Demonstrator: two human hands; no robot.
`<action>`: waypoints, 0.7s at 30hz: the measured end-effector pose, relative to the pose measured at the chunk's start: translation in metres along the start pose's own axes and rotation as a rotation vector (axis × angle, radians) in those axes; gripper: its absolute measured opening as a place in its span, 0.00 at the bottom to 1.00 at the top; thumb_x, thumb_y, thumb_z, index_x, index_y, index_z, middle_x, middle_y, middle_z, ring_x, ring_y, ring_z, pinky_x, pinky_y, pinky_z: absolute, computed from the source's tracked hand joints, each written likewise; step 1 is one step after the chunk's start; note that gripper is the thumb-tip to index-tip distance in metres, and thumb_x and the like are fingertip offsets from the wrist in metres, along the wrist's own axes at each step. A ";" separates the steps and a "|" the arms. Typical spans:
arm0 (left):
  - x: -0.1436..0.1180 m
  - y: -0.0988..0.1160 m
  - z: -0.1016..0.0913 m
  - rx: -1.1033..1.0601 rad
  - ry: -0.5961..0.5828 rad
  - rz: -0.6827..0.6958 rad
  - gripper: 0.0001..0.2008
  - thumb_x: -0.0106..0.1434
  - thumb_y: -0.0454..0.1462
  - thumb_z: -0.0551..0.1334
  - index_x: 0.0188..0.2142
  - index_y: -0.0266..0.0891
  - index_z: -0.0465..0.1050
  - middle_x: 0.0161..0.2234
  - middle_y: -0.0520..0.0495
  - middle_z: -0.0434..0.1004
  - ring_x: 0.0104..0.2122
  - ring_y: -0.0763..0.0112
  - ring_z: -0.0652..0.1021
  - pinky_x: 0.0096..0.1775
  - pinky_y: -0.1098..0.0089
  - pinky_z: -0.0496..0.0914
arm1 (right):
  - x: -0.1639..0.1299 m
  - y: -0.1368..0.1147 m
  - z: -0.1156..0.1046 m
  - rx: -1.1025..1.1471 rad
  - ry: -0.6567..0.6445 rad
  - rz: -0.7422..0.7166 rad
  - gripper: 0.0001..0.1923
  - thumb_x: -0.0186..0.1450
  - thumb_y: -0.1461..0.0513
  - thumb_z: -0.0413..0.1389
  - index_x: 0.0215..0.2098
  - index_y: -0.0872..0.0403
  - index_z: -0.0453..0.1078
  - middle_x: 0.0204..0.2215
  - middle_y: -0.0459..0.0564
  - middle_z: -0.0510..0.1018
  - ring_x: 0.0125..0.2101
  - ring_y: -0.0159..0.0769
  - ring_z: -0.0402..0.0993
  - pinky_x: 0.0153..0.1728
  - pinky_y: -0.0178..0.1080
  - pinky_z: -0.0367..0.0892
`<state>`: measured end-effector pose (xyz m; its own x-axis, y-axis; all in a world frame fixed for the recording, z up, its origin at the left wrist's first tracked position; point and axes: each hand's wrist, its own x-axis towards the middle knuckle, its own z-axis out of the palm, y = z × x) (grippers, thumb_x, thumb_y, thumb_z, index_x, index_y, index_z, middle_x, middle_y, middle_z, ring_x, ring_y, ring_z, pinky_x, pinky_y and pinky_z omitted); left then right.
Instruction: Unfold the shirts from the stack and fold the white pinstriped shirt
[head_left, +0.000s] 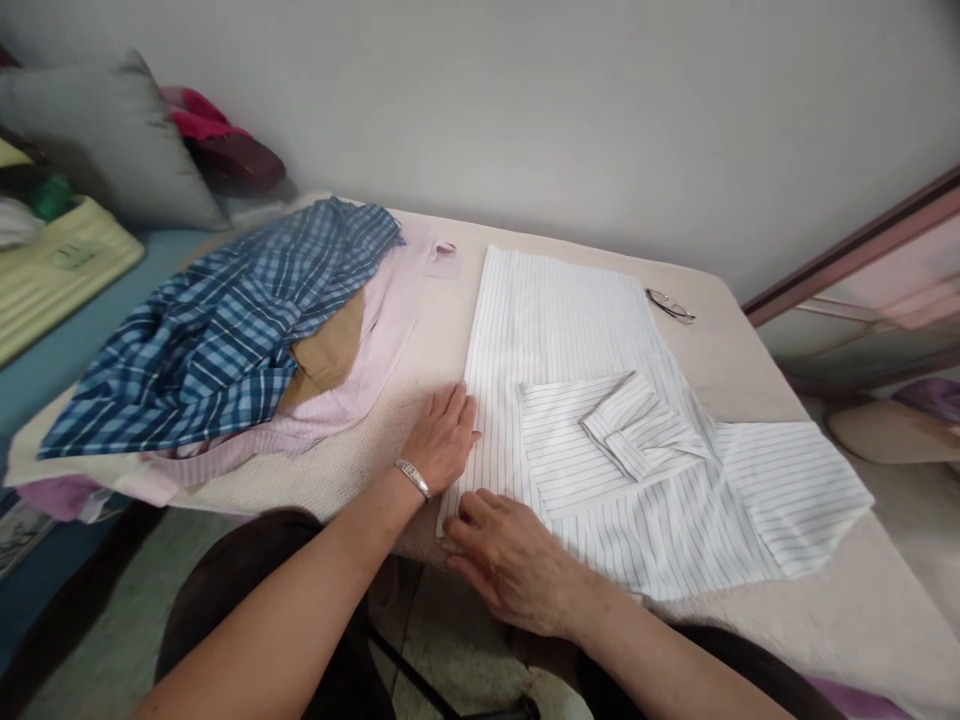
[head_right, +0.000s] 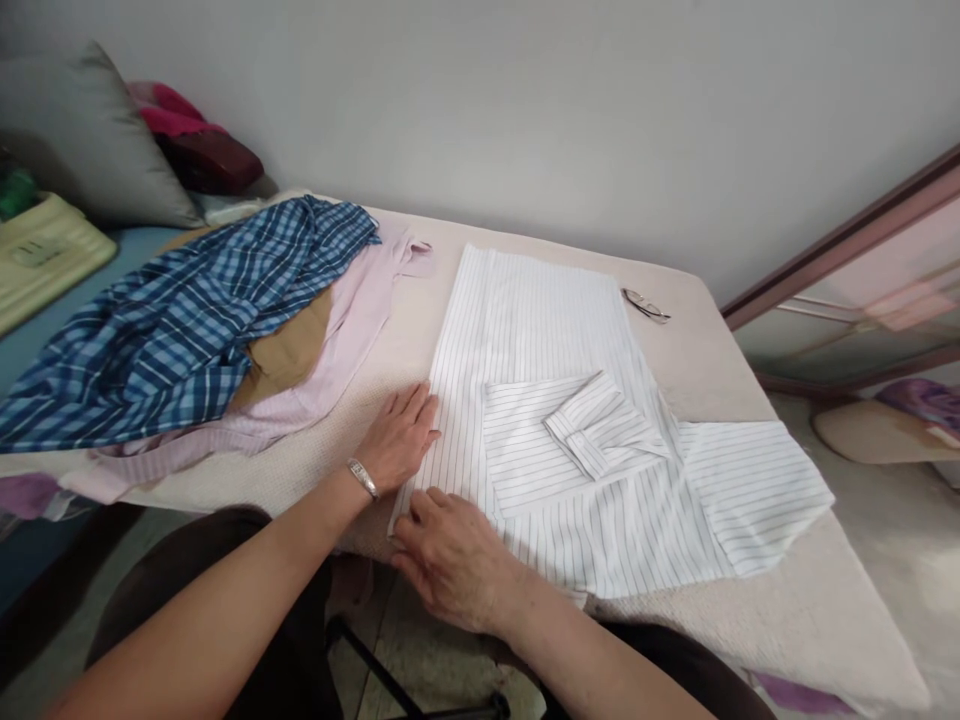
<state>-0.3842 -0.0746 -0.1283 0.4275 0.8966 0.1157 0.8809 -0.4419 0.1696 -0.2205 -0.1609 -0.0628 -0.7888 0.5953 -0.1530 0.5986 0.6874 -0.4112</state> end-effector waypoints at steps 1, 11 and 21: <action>-0.001 0.001 0.003 0.000 -0.002 0.010 0.26 0.73 0.41 0.52 0.66 0.28 0.57 0.70 0.27 0.52 0.69 0.46 0.55 0.65 0.44 0.53 | 0.000 -0.001 0.000 0.009 -0.006 -0.012 0.06 0.72 0.58 0.55 0.43 0.52 0.67 0.43 0.51 0.71 0.42 0.39 0.67 0.41 0.40 0.63; -0.008 0.028 0.000 -0.085 0.109 0.220 0.26 0.74 0.40 0.51 0.66 0.27 0.60 0.69 0.28 0.54 0.71 0.51 0.51 0.68 0.45 0.52 | -0.031 0.101 -0.057 -0.324 0.158 0.695 0.09 0.71 0.59 0.53 0.46 0.55 0.67 0.38 0.55 0.73 0.35 0.41 0.73 0.30 0.38 0.64; -0.032 0.059 0.012 -0.220 -0.060 0.388 0.29 0.73 0.45 0.53 0.66 0.29 0.59 0.70 0.31 0.55 0.71 0.54 0.54 0.68 0.53 0.54 | -0.052 0.181 -0.060 -0.287 0.097 1.081 0.11 0.68 0.63 0.50 0.38 0.58 0.74 0.36 0.61 0.79 0.39 0.47 0.78 0.38 0.43 0.67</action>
<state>-0.3436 -0.1292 -0.1333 0.7347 0.6601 0.1561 0.5912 -0.7360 0.3298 -0.0630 -0.0426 -0.0748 0.1710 0.9585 -0.2282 0.9819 -0.1468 0.1195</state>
